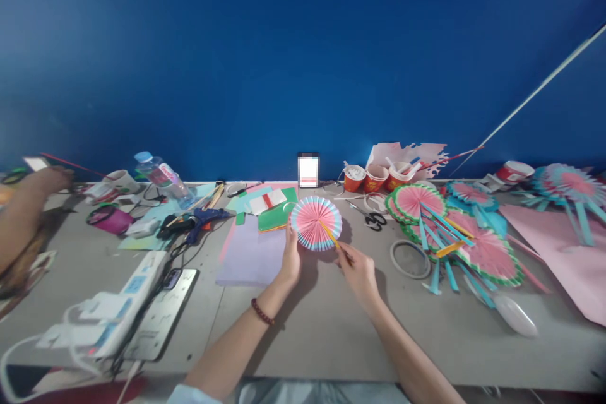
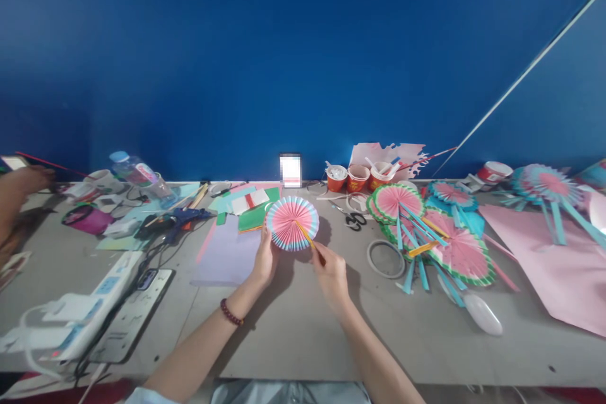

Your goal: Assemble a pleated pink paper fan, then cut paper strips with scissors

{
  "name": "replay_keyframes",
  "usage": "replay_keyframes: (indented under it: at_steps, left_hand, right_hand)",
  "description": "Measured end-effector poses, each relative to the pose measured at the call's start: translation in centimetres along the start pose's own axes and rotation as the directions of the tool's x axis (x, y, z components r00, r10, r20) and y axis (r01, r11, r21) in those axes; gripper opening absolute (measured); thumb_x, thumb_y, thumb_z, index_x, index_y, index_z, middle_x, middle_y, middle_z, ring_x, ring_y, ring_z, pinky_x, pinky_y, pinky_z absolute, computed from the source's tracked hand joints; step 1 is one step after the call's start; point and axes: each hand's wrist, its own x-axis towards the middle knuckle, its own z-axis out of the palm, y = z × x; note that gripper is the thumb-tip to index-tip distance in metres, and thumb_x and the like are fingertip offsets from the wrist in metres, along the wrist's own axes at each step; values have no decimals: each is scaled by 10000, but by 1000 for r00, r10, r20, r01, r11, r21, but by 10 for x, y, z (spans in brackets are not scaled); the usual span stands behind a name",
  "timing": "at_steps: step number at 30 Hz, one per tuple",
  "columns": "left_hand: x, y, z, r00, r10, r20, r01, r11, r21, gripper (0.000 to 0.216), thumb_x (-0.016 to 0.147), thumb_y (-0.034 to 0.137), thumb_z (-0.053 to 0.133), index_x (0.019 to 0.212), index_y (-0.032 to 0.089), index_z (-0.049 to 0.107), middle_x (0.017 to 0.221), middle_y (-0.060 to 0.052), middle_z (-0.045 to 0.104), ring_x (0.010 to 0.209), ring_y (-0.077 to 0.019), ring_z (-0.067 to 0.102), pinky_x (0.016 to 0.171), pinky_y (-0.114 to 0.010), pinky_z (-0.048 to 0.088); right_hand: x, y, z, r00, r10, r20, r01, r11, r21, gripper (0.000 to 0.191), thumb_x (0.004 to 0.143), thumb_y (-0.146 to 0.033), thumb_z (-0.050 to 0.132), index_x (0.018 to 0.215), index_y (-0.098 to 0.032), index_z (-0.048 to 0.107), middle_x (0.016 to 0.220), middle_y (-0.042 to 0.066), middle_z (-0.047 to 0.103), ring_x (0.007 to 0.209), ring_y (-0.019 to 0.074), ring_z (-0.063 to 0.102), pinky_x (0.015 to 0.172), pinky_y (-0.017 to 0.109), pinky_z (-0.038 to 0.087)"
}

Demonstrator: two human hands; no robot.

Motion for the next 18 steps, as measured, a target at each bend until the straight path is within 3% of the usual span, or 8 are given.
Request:
replay_keyframes:
  at_steps: [4,8,11,15,18]
  left_hand:
    - [-4,-3,1,999,-27,26,28,999,-38,618,781,513,663,1341,349,458,1398,-38,505,1312,-226,439,896,-273,496]
    - [1,7,-1,1000,-29,3,30,986,-164,588,787,617,585,1287,312,530,1292,-39,597,1254,-233,497,936,-315,481]
    - [5,14,-5,990,-100,101,118,974,-191,613,761,696,541,1206,278,597,1222,-59,641,1205,-256,538,925,-357,490]
    - [6,13,-6,974,-154,164,171,981,-96,490,715,492,724,1129,247,628,1213,-63,646,1133,-237,586,869,-312,502]
    - [5,9,-4,967,-178,180,197,976,-91,446,707,376,761,1110,232,632,1157,-57,671,1033,-216,633,849,-310,507]
  right_hand:
    - [2,0,-2,999,-5,-32,6,1000,13,339,858,-351,489,1028,-181,729,773,63,739,609,191,683,517,254,519]
    - [3,-2,-3,999,2,-54,1,999,53,341,859,-376,502,1018,-176,728,855,83,743,641,196,688,560,276,533]
    - [3,-5,-2,995,76,-64,-65,986,153,367,830,-421,544,1008,-150,715,823,91,732,612,197,674,511,276,520]
    - [4,-9,1,984,179,-13,-165,929,331,422,762,-466,630,1004,-123,673,734,81,702,547,175,629,438,256,482]
    - [6,-10,3,972,229,52,-226,855,466,449,688,-494,705,958,-139,648,738,71,693,512,143,592,421,239,462]
